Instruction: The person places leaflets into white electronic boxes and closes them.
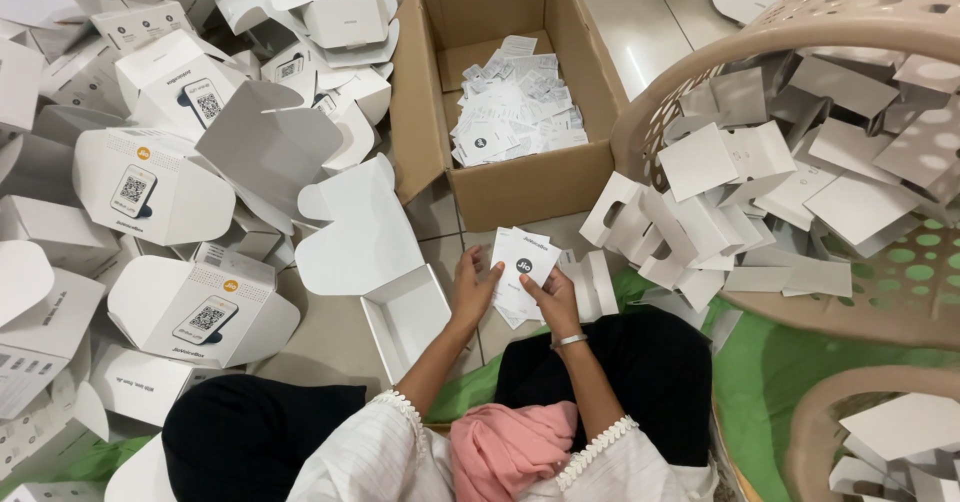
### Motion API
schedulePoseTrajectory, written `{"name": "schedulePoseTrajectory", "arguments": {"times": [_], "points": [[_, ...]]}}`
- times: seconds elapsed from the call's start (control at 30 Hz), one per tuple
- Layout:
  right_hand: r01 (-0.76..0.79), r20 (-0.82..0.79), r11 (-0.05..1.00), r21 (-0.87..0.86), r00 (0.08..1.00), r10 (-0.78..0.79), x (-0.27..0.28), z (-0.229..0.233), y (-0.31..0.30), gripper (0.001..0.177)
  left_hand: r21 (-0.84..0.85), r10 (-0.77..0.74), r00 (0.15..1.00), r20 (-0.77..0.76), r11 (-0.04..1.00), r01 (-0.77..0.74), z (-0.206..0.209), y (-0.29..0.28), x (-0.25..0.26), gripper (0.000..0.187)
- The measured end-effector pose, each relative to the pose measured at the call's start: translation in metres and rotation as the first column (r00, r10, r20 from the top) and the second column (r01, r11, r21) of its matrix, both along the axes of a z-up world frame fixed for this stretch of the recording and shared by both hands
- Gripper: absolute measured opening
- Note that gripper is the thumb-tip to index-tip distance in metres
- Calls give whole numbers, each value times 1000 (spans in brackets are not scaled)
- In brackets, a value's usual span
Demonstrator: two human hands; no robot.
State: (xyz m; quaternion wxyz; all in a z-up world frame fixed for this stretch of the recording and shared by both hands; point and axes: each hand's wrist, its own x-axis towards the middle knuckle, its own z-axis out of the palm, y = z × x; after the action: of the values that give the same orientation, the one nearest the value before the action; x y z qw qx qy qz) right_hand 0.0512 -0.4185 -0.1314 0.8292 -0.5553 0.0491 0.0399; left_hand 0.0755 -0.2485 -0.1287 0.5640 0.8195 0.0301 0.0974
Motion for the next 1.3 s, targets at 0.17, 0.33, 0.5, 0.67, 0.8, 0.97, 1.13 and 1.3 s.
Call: {"name": "schedulePoseTrajectory", "arguments": {"times": [0.17, 0.33, 0.5, 0.67, 0.8, 0.97, 1.13, 1.3], "points": [[54, 51, 984, -169, 998, -46, -9, 43, 7, 40, -56, -209, 971, -115, 978, 203, 37, -14, -10, 35], [100, 68, 990, -97, 993, -94, -6, 37, 2, 41, 175, -258, 942, -214, 939, 297, 93, -34, -5, 23], [297, 14, 954, -25, 955, -297, 4, 19, -10, 31, 361, -228, 951, 209, 922, 141, 166, -48, 40, 18], [358, -31, 934, 7, 933, -358, 8, 41, -16, 30, 220, -164, 972, 167, 967, 125, 169, -47, 170, 15], [426, -112, 905, -11, 899, -424, 17, 52, -18, 28, 141, -241, 966, -97, 957, 253, 104, -43, 271, 15], [451, -154, 892, -46, 879, -452, 33, 52, -23, 30, 739, -303, 924, -235, 561, 372, 32, -57, 347, 24], [441, -187, 891, -104, 871, -453, 42, 40, -20, 30, 817, -388, 819, -422, 230, 529, 26, -97, 369, 48], [459, -332, 885, -80, 825, -457, 47, 38, -17, 34, 837, -517, 795, -317, 241, 491, 9, -135, 400, 73]]}}
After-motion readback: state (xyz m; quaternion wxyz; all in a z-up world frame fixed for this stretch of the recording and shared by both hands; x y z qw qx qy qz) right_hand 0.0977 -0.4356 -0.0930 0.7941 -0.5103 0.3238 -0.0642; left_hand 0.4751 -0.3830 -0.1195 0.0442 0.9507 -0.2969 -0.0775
